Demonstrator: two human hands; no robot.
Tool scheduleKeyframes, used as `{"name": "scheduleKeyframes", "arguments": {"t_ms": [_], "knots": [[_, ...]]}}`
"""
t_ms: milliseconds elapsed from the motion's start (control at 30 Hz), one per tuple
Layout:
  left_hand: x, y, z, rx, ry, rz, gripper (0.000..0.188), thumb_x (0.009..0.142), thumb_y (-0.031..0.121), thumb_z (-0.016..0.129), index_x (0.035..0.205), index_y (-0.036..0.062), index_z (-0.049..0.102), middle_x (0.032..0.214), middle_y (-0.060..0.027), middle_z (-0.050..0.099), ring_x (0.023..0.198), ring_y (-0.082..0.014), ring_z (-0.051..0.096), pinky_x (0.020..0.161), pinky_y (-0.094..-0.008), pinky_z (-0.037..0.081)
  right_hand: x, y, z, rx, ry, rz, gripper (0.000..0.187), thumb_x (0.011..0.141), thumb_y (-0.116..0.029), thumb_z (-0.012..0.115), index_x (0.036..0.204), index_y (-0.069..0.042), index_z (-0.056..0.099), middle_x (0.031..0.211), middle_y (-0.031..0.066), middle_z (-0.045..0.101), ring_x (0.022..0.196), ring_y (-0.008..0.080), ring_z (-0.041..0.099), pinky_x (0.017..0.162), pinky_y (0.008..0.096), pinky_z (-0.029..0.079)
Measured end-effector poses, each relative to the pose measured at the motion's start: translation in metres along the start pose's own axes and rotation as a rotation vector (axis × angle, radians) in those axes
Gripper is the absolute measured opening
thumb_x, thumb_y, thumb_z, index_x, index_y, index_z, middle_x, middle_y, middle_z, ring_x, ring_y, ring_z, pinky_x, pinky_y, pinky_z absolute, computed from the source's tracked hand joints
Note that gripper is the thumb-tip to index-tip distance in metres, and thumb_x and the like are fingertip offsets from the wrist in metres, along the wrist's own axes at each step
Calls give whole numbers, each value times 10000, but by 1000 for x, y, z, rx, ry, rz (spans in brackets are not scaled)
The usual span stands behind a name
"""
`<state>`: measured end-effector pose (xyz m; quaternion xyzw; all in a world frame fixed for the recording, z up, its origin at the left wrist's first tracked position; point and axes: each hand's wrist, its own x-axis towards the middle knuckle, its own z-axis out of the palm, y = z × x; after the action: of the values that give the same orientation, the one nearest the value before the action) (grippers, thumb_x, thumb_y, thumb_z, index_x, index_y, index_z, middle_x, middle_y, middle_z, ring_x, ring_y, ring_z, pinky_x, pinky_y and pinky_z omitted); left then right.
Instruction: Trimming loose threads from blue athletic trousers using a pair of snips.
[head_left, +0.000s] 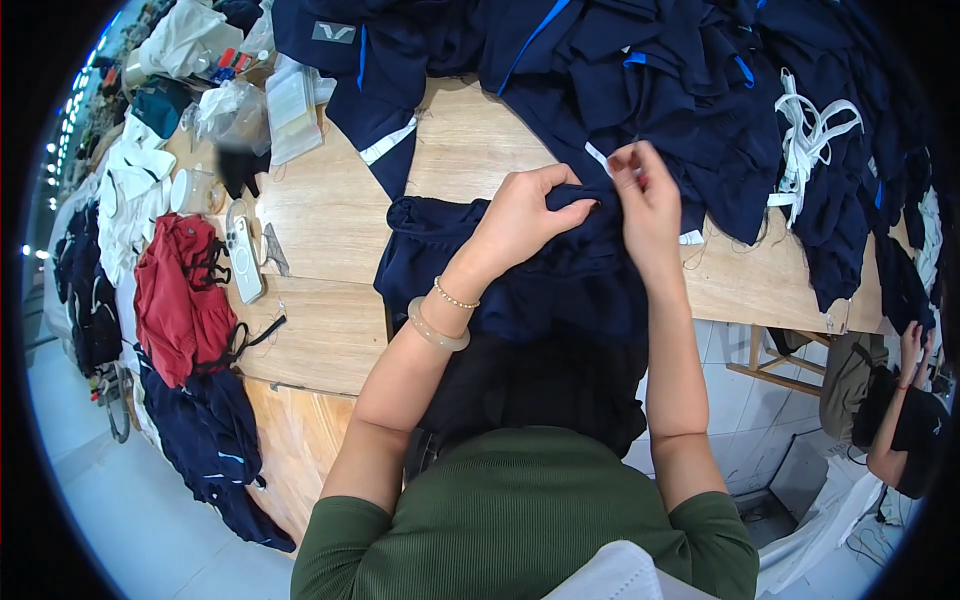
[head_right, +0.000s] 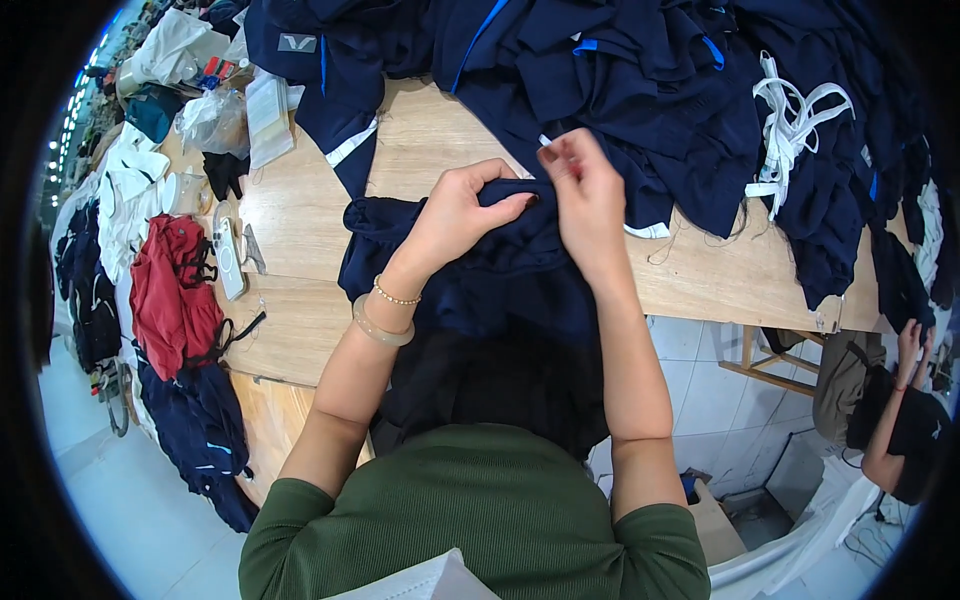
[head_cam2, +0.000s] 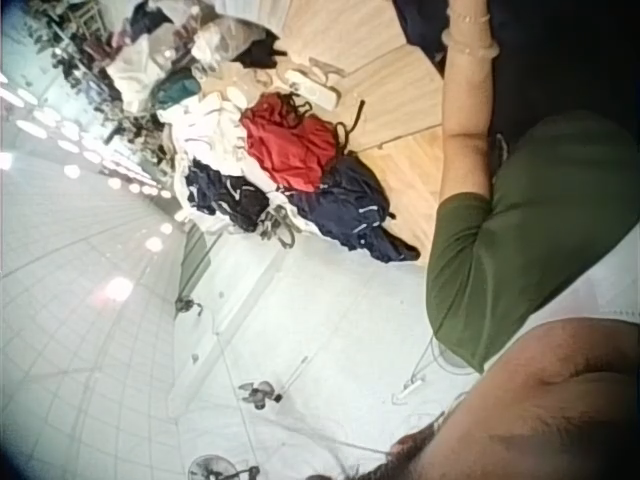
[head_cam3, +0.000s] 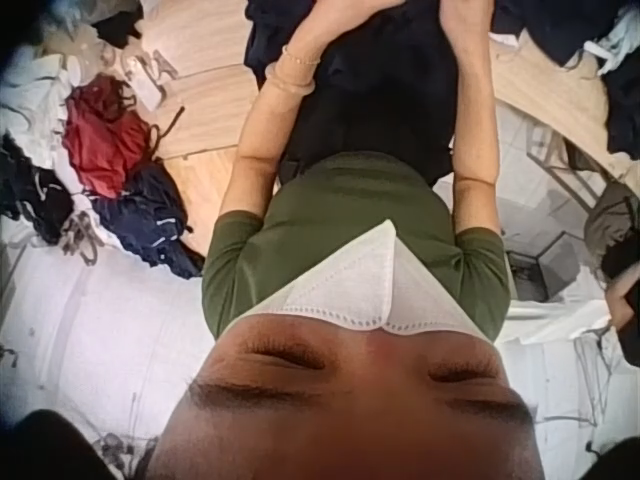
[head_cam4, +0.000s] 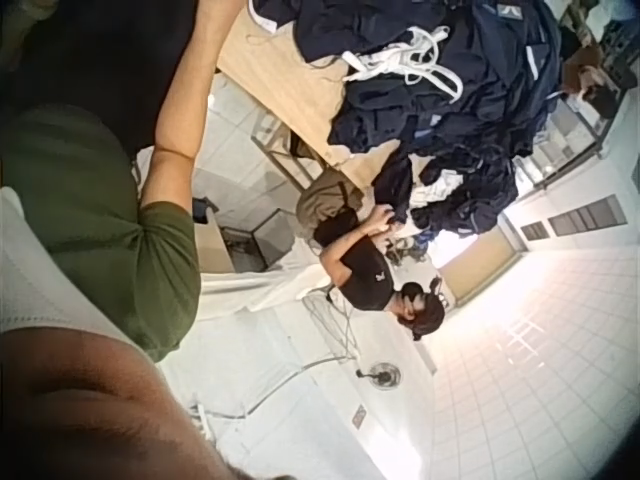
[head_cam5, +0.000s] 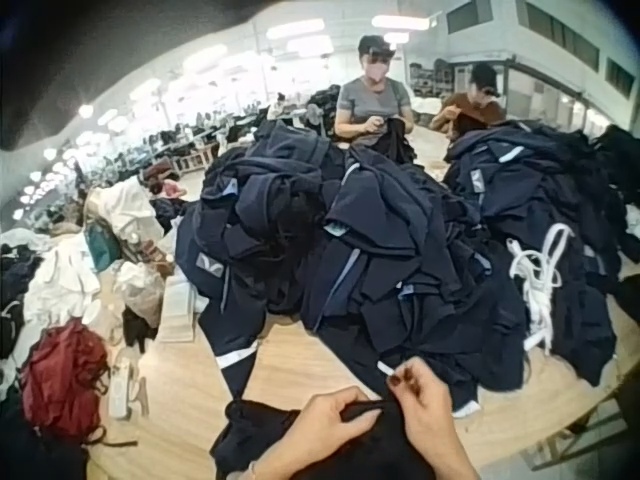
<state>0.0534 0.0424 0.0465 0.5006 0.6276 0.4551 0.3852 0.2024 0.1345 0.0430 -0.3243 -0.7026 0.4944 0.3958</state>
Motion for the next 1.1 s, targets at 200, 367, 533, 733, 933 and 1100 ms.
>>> {"name": "scheduleKeyframes", "arguments": {"t_ms": [200,367,533,733,933,1100], "knots": [[-4,0,-8,-85,-26,-34,161,876,139,695,881,-14,646,759,3,635,745,-39,515,709,-213,451,0,-16,-31,-86,53,161,193,971,-162,624,1031,-4,531,840,40,594,779,89,552,700,241,453],[-2,-2,-9,-149,-49,-61,146,875,130,693,895,-6,645,770,17,627,748,-33,514,709,-201,442,-21,-22,-28,-237,52,-46,132,860,-44,703,845,29,595,787,79,605,723,153,563,671,277,459],[-3,-6,-11,-153,-54,-65,141,877,127,688,896,-6,644,778,20,625,749,-28,513,702,-191,433,-17,-25,-21,-425,-3,-207,197,781,-74,758,811,24,589,770,82,586,736,232,526,645,321,423],[-4,-3,-11,-179,-66,-28,146,876,132,687,896,-5,638,778,20,622,742,-27,508,696,-190,428,-16,-23,-15,-411,-6,-230,232,756,-92,779,812,24,587,760,83,572,724,235,504,642,332,407],[-4,-4,-9,-178,-26,-31,191,839,143,693,904,-31,649,740,-59,645,709,-80,535,695,-246,464,-17,-25,-14,-396,-3,-203,230,752,-96,781,820,21,595,758,80,570,719,235,498,639,330,404],[-4,-3,-7,-141,-7,-16,197,826,149,684,914,-24,650,748,-89,653,699,-105,548,704,-258,471,-17,-25,-11,-404,-40,-224,238,748,-112,783,819,14,595,766,78,584,724,241,516,656,332,412]]}}
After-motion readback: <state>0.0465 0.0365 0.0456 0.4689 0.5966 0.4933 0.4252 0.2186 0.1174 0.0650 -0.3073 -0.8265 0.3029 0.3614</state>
